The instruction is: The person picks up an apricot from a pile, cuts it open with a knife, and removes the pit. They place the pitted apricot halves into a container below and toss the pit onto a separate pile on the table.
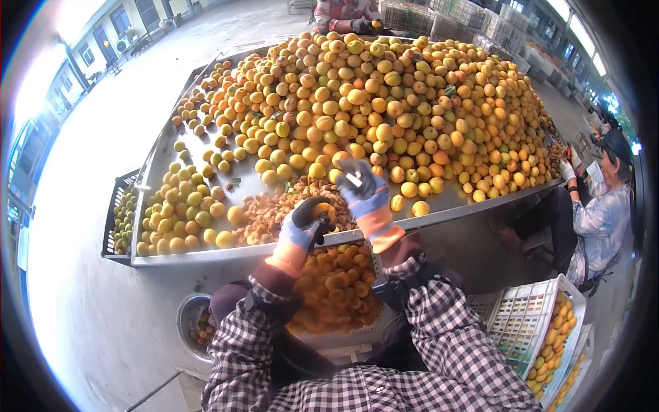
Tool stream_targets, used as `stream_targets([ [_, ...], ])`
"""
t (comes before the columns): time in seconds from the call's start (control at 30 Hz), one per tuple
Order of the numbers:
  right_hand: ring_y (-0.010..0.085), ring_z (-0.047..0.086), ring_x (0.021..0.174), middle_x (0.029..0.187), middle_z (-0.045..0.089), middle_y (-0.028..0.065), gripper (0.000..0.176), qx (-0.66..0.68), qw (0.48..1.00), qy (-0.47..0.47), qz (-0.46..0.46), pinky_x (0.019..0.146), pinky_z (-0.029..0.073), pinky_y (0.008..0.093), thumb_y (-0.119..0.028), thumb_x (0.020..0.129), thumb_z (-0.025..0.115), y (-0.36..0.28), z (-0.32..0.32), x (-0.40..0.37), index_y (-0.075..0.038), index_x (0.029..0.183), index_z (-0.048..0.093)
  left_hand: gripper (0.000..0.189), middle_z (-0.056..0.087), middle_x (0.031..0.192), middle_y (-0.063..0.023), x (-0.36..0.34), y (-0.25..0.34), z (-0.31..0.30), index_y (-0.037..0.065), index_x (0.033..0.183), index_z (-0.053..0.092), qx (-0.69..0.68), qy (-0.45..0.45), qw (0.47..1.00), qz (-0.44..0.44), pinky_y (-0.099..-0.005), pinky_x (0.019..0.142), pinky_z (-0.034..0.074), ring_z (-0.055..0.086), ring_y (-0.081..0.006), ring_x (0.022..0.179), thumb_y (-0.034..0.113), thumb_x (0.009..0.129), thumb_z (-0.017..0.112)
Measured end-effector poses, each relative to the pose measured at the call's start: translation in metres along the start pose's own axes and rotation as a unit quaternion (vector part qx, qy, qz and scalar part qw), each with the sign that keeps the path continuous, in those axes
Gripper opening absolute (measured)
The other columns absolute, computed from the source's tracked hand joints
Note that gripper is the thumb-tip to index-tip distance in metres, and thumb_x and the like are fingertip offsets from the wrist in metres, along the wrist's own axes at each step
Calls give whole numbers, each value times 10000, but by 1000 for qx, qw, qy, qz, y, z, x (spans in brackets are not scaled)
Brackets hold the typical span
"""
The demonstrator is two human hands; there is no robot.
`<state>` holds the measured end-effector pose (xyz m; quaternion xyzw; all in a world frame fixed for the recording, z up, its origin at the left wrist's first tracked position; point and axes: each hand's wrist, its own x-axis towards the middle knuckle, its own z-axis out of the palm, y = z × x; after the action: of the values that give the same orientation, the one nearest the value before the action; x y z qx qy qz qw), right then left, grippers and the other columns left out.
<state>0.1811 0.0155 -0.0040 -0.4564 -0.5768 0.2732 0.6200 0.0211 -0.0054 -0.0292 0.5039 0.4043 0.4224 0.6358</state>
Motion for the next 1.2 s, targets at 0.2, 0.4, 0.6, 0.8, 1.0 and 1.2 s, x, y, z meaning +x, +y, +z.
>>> stream_targets([
  [0.2, 69, 421, 399, 644, 561, 37, 139, 342, 932, 93, 82, 363, 344, 204, -121, 957, 568, -30, -12, 10, -16, 1045, 594, 430, 648, 979, -31, -1, 3, 6, 56, 1231, 599, -19, -25, 999, 16, -181, 592, 428, 602, -61, 760, 76, 809, 683],
  [0.4, 79, 417, 381, 643, 568, 63, 167, 356, 932, 68, -3, 356, 346, 207, -134, 972, 545, -39, -6, 11, 4, 1061, 572, 430, 620, 1077, -31, -5, 2, 16, 16, 1211, 592, -45, -57, 997, 4, -252, 871, 468, 575, -115, 998, 91, 802, 702],
  [0.6, 87, 423, 377, 629, 570, 78, 210, 379, 924, 52, 15, 347, 333, 209, -198, 976, 558, -36, -2, 6, -1, 1048, 567, 348, 595, 877, -5, -10, 7, 19, 51, 1187, 588, -23, -57, 998, -33, -213, 628, 456, 543, -65, 717, 79, 842, 618],
  [0.8, 98, 432, 373, 615, 577, 76, 238, 406, 909, 61, 68, 341, 327, 216, -249, 956, 601, -24, 4, 0, -23, 1022, 568, 321, 600, 833, -17, -4, -8, 16, 53, 1172, 587, 33, -53, 998, -1, -227, 605, 445, 546, -84, 686, 67, 851, 578],
  [1.0, 94, 449, 393, 625, 586, 58, 196, 398, 910, 27, 111, 348, 322, 215, -233, 943, 618, -14, 4, 0, -43, 978, 584, 315, 656, 952, -115, 2, -14, 19, 32, 1133, 580, 186, -51, 971, 142, -328, 800, 493, 630, -197, 900, 8, 819, 603],
  [1.2, 99, 349, 405, 583, 467, -27, 266, 410, 827, 200, 328, 377, 267, 247, -378, 954, 574, -3, 5, 5, -140, 838, 546, 285, 661, 938, -152, 6, -13, 19, 11, 1111, 565, 332, -28, 901, 276, -341, 774, 499, 647, -258, 839, 8, 829, 609],
])
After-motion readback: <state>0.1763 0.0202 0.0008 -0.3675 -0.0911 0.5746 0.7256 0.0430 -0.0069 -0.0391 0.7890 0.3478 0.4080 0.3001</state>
